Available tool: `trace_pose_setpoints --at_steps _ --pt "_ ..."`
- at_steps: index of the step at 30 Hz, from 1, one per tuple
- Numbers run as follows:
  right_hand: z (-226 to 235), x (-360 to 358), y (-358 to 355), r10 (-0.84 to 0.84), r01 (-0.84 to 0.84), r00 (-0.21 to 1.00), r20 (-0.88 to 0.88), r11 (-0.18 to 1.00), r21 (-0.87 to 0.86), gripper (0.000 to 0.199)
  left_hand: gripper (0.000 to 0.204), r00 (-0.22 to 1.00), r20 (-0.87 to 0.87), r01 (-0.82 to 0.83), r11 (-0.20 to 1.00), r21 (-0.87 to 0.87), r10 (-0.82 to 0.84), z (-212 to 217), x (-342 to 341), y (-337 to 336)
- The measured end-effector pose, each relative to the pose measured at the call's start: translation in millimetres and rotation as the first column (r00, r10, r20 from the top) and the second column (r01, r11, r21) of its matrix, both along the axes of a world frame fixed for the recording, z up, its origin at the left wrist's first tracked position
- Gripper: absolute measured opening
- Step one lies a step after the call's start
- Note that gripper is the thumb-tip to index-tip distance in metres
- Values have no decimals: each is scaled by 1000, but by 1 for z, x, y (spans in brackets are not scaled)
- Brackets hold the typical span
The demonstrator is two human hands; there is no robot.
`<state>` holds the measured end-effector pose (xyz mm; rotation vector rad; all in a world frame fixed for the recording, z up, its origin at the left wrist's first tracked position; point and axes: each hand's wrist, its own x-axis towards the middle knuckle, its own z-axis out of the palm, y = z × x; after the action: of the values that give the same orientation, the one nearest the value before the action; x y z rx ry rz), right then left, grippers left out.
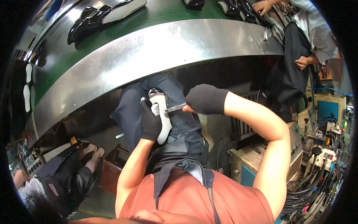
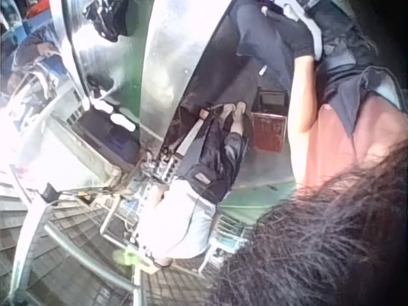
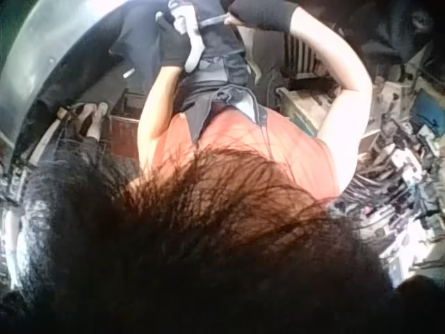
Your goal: The person repeatedly picks up black shoes from a conveyor belt and uses pliers to trim excess material from the white soles. After trimming each shoe, the person places it back on the belt. The process is repeated for multiple shoes throughout the video.
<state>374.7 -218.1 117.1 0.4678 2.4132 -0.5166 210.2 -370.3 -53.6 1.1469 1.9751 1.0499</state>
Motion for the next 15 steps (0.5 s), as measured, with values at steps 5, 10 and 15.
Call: trace_pose_setpoints --at_steps 5,10,15 --pt "-11 -13 -67 -112 11 786 -608 986 -168 34 82 980 188 19 978 206 -58 -40 2 -38" --pt "-94 47 -106 -561 416 819 -118 723 -551 41 97 983 160 81 993 91 -95 -12 25 -128" --pt "-90 67 -118 -619 432 785 -23 575 -694 46 76 840 542 15 998 -54 17 9 30 -134"
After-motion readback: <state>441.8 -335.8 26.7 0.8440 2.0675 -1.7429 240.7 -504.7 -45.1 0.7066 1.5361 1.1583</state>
